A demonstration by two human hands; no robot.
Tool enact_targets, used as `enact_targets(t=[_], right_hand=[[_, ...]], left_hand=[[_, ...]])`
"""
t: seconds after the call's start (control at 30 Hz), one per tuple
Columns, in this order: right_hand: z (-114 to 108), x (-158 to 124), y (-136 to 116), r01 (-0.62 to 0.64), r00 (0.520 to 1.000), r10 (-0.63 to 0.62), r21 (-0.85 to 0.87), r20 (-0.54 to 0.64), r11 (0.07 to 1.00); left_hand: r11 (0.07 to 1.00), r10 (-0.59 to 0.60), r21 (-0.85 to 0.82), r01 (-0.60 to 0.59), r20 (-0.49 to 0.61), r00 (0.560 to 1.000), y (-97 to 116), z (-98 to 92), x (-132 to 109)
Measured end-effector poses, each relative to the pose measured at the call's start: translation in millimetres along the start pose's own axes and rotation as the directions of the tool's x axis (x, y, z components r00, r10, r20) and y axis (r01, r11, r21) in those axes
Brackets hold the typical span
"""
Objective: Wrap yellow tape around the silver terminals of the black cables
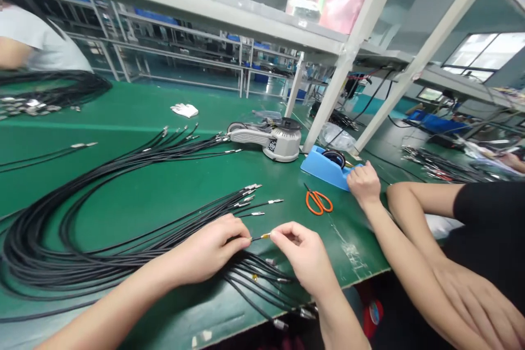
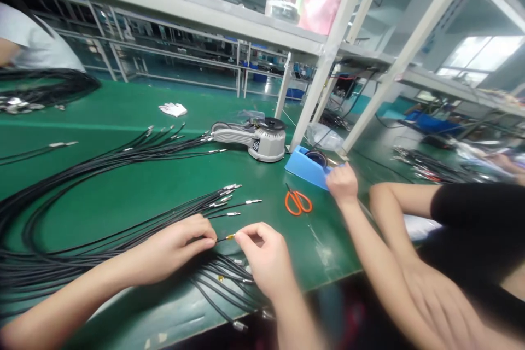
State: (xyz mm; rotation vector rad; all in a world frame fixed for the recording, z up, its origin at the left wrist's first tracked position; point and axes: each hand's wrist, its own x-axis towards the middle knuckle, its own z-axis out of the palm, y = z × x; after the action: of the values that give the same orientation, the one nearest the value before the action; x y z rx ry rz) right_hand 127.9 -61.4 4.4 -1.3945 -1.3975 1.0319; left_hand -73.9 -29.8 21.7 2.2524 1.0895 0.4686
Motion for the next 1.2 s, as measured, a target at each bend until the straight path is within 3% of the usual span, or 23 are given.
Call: enact_targets(t=[0.17, 0.33, 0.53, 0.67, 0.83, 1.0, 1.2], right_hand=[[-1, -2, 0, -0.094, 0.996, 0.094, 0.025, 0.002, 0.995], [-1, -3, 1, -0.107, 0.994, 0.106, 0.054, 0.012, 0.993], [-4, -3, 3, -0.105, 0.994, 0.102, 0.061, 0.047, 0.993], [-4, -2, 4, -0.099, 0.994, 0.096, 0.068, 0.047, 0.993], [-1, -1, 8, -0.106, 0.994, 0.102, 0.125, 0.042, 0.986], [-1, -2, 11, -0.096, 0.995, 0.094, 0.148, 0.025, 0.984], [0, -5, 10, -0.089, 0.996, 0.086, 0.112, 0.031, 0.990]], left_hand=[[0.997, -0.057, -0.050, 0.060, 0.061, 0.996, 14, 8.2, 9], [0.997, -0.067, -0.042, 0.069, 0.058, 0.996, 12, 13.3, 9], [1.000, 0.002, -0.016, 0.001, 0.159, 0.987, 13, 7.1, 16], [0.998, -0.025, -0.053, 0.036, 0.205, 0.978, 15, 3.9, 21], [0.984, -0.069, -0.151, 0.094, 0.162, 0.984, 15, 11.5, 20], [0.992, -0.032, -0.114, 0.054, 0.185, 0.982, 13, 14.4, 16], [0.991, -0.062, -0.111, 0.077, 0.132, 0.989, 16, 19.1, 16]])
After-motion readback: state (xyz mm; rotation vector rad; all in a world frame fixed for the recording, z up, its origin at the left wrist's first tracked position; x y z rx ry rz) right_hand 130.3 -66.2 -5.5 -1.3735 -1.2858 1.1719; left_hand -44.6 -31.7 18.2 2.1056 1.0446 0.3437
